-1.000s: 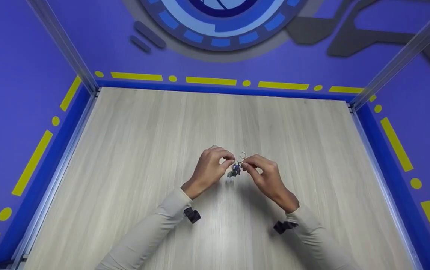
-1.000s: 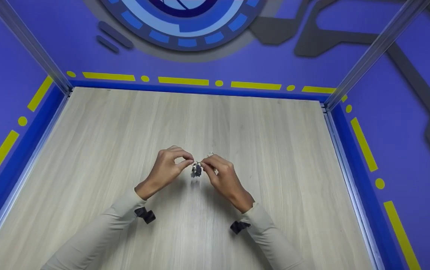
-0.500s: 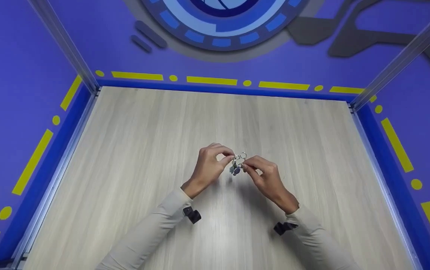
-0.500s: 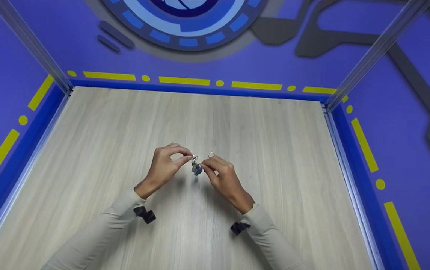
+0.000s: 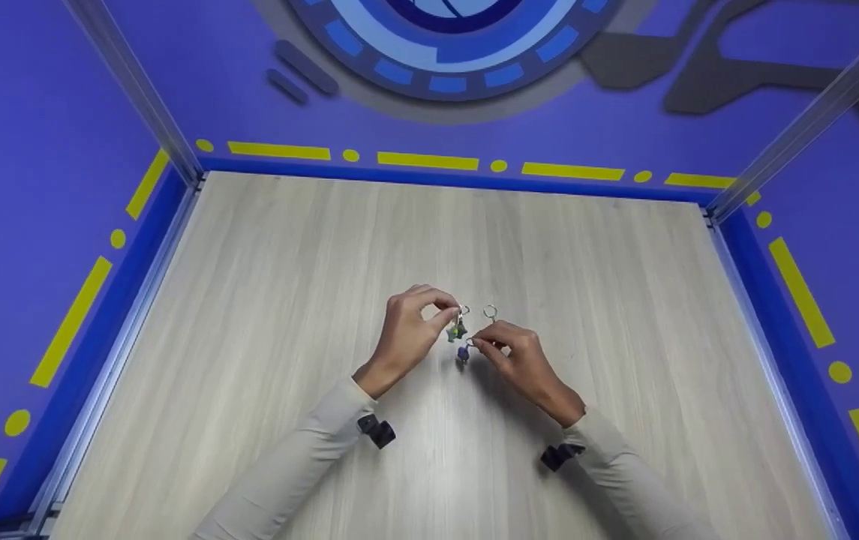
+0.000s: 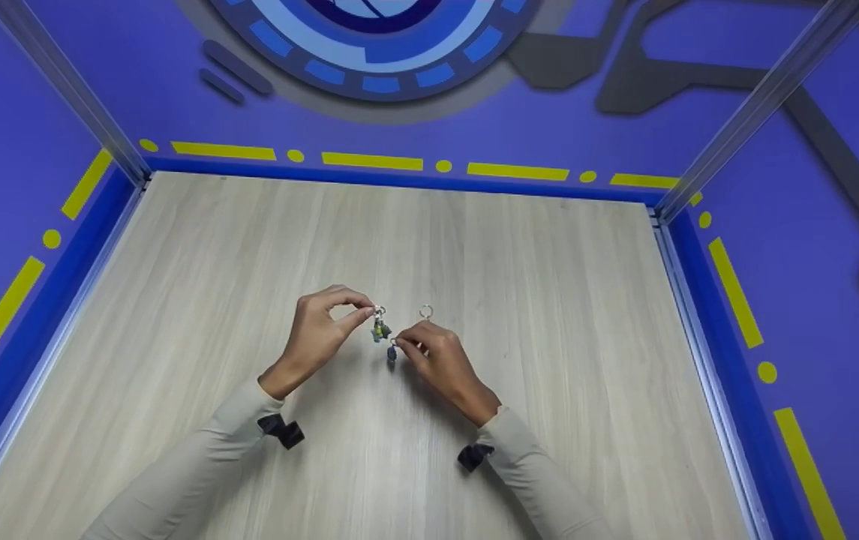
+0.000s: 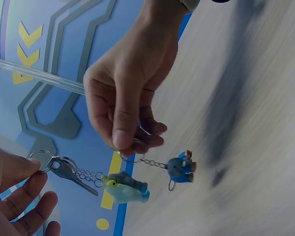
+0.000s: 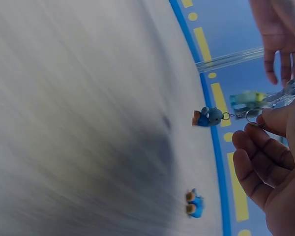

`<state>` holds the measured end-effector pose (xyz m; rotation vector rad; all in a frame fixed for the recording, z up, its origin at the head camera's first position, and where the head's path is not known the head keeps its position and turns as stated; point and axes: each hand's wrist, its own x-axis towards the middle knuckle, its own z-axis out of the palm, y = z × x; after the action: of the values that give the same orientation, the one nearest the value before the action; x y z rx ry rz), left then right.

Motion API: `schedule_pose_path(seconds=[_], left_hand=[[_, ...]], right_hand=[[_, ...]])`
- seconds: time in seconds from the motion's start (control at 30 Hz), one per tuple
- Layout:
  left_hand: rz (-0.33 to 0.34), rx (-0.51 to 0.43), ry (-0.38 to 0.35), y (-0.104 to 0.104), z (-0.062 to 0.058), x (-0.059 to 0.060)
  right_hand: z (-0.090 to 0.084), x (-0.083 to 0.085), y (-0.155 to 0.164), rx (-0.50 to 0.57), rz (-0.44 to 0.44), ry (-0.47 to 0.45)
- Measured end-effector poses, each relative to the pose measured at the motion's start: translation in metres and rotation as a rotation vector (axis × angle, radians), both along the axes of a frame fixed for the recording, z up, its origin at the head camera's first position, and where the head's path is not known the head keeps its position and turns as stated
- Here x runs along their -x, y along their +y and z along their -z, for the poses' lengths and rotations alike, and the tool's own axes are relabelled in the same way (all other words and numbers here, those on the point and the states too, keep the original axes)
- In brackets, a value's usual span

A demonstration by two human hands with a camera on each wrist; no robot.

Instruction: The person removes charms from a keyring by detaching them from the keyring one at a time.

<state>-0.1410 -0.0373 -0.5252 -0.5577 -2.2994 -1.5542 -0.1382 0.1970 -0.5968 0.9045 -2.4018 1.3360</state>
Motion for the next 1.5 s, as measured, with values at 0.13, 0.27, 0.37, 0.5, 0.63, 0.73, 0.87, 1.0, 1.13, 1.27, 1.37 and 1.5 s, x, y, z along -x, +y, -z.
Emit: schedule_pose_path(seconds=[0.13, 0.27, 0.37, 0.5, 0.63, 0.73, 0.87, 1.0, 1.13, 1.27, 1.37, 1.5], left_hand=[[-0.005, 0.015, -0.011, -0.004, 0.0, -0.003], [-0.006, 0.026, -0.036, -0.006, 0.001, -0.005], [-0.001, 0.025, -0.043, -0.007, 0.001, -0.006], [0.005, 0.025, -0.039, -0.008, 0.002, -0.006], [0.004, 0.023, -0.039, -0.007, 0.003, -0.005], [0.005, 0.023, -0.048, -0.007, 0.005, -0.005], [0.006, 0.028, -0.059, -0.007, 0.006, -0.003], [0.009, 0.025, -0.062, -0.007, 0.007, -0.002], [0.025, 0.029, -0.062, -0.005, 0.008, -0.001], [0.029, 0.033, -0.064, -0.004, 0.008, 0.0], [0.027, 0.032, -0.058, -0.003, 0.008, 0.001], [0.027, 0.029, -0.044, -0.001, 0.008, 0.003]], right_hand=[[0.008, 0.011, -0.001, -0.032, 0.023, -0.029], [0.011, 0.028, 0.0, -0.059, 0.045, -0.063], [0.012, 0.041, 0.001, -0.072, 0.054, -0.099], [0.015, 0.06, -0.001, -0.109, 0.06, -0.126], [0.017, 0.078, -0.003, -0.174, 0.073, -0.132], [0.02, 0.089, -0.003, -0.227, 0.095, -0.143], [0.024, 0.101, -0.002, -0.262, 0.136, -0.173], [0.028, 0.11, 0.001, -0.271, 0.184, -0.209], [0.03, 0.115, 0.003, -0.283, 0.194, -0.207], [0.029, 0.115, 0.004, -0.281, 0.192, -0.21], [0.027, 0.111, 0.004, -0.259, 0.2, -0.229], [0.022, 0.1, 0.004, -0.21, 0.178, -0.231]])
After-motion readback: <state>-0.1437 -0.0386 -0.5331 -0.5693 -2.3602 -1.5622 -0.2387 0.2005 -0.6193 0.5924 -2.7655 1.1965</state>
